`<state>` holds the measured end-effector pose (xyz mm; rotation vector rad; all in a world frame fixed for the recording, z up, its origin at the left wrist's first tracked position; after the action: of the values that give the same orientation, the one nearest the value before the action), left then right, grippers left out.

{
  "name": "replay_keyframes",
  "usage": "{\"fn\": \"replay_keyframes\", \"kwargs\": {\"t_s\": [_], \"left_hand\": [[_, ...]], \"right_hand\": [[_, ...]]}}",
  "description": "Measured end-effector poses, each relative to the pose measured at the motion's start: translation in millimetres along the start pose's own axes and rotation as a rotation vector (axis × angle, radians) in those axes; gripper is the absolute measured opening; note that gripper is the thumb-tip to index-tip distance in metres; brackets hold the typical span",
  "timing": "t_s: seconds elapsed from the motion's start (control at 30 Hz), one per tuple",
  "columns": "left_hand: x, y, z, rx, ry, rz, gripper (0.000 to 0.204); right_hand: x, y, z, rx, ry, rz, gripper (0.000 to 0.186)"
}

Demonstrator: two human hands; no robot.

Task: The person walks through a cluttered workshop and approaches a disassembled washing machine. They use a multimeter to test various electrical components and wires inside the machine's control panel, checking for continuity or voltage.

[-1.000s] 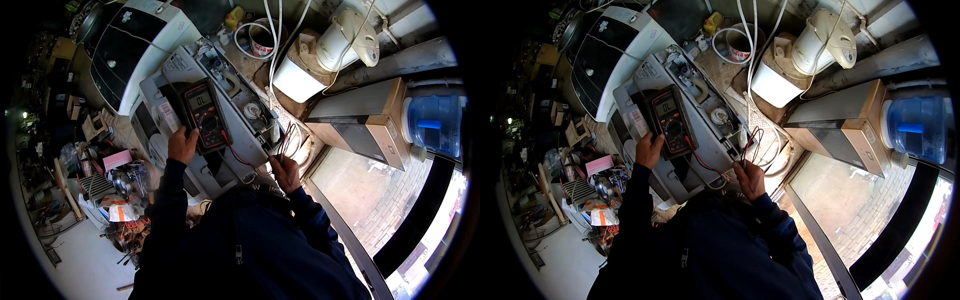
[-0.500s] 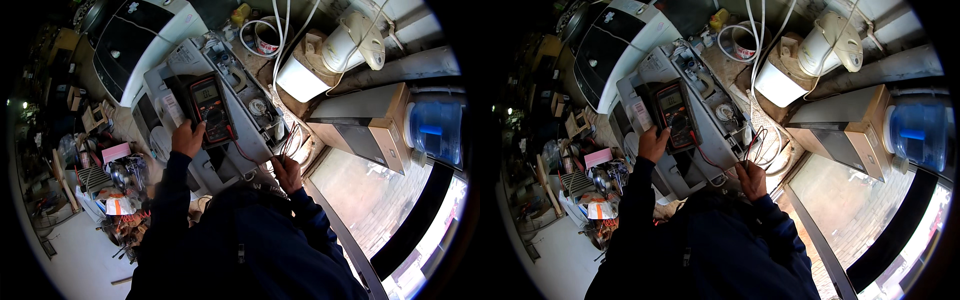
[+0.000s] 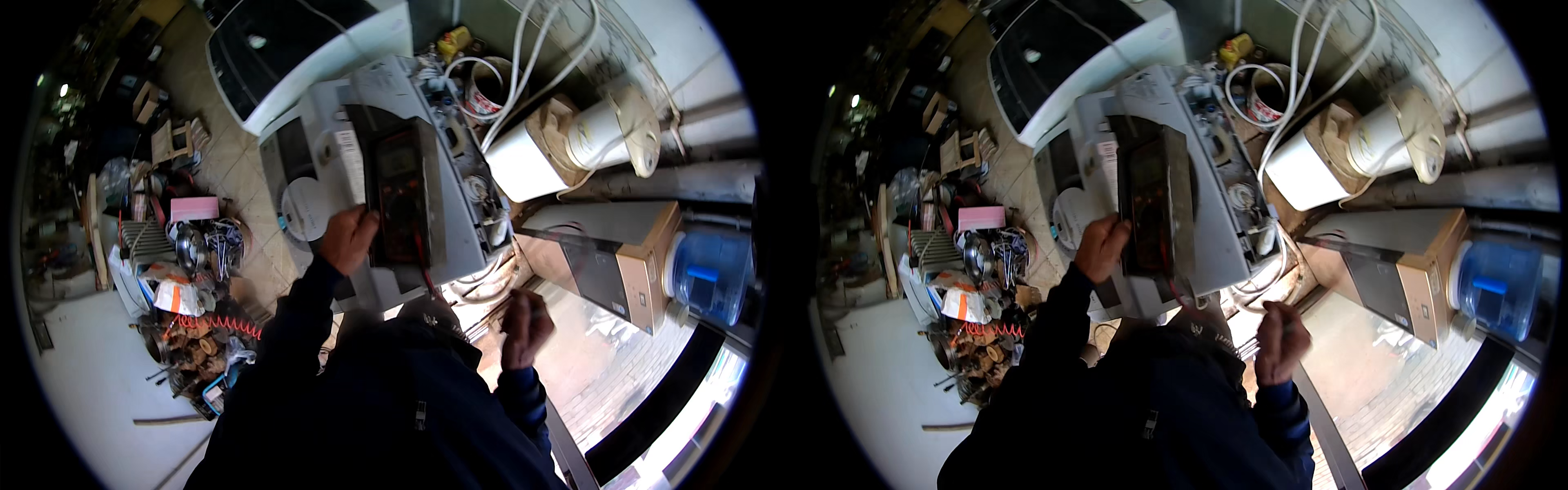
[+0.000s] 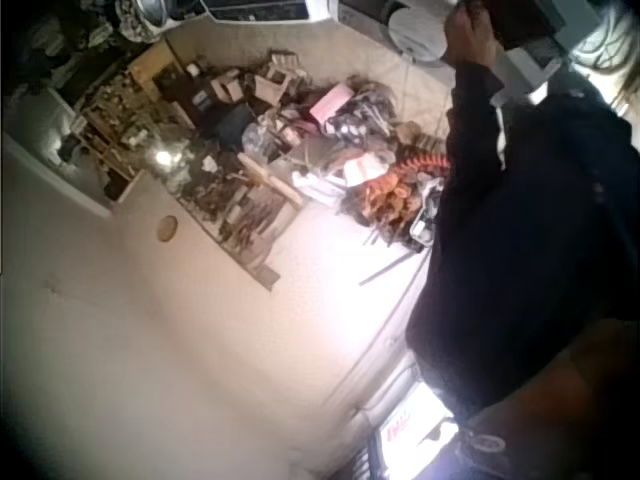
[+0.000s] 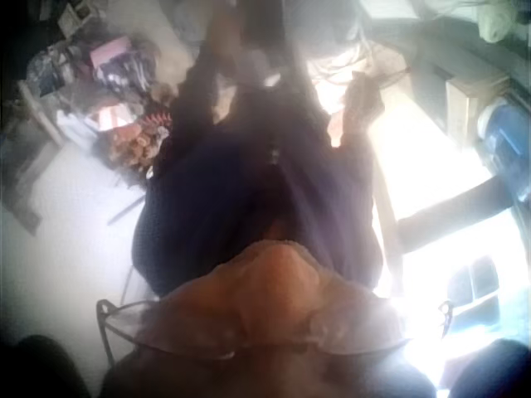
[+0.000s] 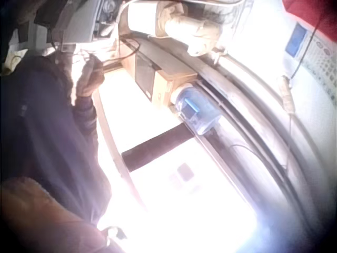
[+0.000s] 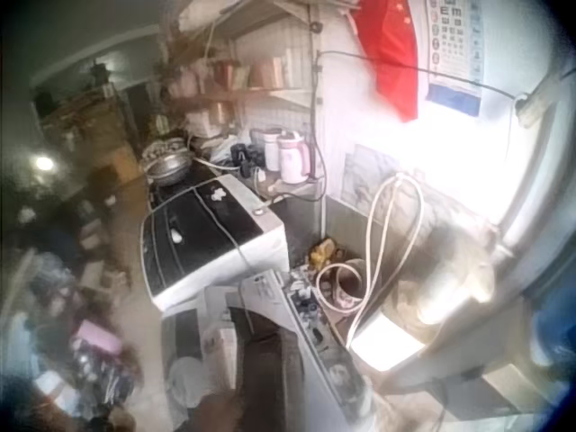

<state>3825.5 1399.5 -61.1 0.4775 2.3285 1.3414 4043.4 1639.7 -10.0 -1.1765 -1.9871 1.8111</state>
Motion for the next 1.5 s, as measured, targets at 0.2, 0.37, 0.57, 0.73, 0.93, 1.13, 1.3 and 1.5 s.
{"fn": "replay_keyframes", "kwargs": {"t_s": [0.2,0.37,0.57,0.73,0.93,1.13,1.3,1.5], "left_hand": [[-136.9,-2.5,-67.5,-0.241,0.094,-0.044,0.036],[-257.3,-28.4,-148.5,-0.204,0.323,-0.126,0.037],[-420.1,-100.0,-237.6,-0.144,0.558,-0.411,0.028],[-526.8,-159.3,-266.1,-0.092,0.838,-0.460,0.026],[-534.9,-197.6,-304.3,-0.038,0.968,-0.570,0.029],[-461.9,-256.8,-358.4,-0.122,0.926,-0.618,0.034],[-340.9,-294.0,-463.0,-0.215,0.826,-0.564,0.040],[-218.2,-308.9,-602.2,-0.223,0.828,-0.550,0.040]], "right_hand": [[-60.6,-54.7,40.9,-0.001,0.034,-0.661,0.027],[-138.6,-69.7,136.6,-0.086,-0.232,-0.841,0.017],[-239.5,-49.8,280.6,-0.149,-0.714,-0.705,0.018],[-307.8,-69.5,389.6,-0.264,-1.003,-0.653,0.015],[-325.3,-75.9,481.6,-0.434,-1.169,-0.726,0.011],[-280.7,-69.7,576.1,-0.410,-1.089,-0.580,0.015],[-200.9,-103.5,676.3,-0.369,-0.935,-0.330,0.016],[-106.2,-200.3,820.1,-0.330,-0.902,-0.454,0.019]]}}
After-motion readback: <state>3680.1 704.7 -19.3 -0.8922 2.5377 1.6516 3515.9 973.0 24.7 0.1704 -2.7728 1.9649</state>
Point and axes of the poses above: each hand's wrist, its own x-axis towards the middle knuckle, its own z-axis out of the palm, y = z × x, the point moved 1 cm from there along x, towards the middle knuckle, and after that the axes turned 7 degrees about z, right-handed, at the moved point
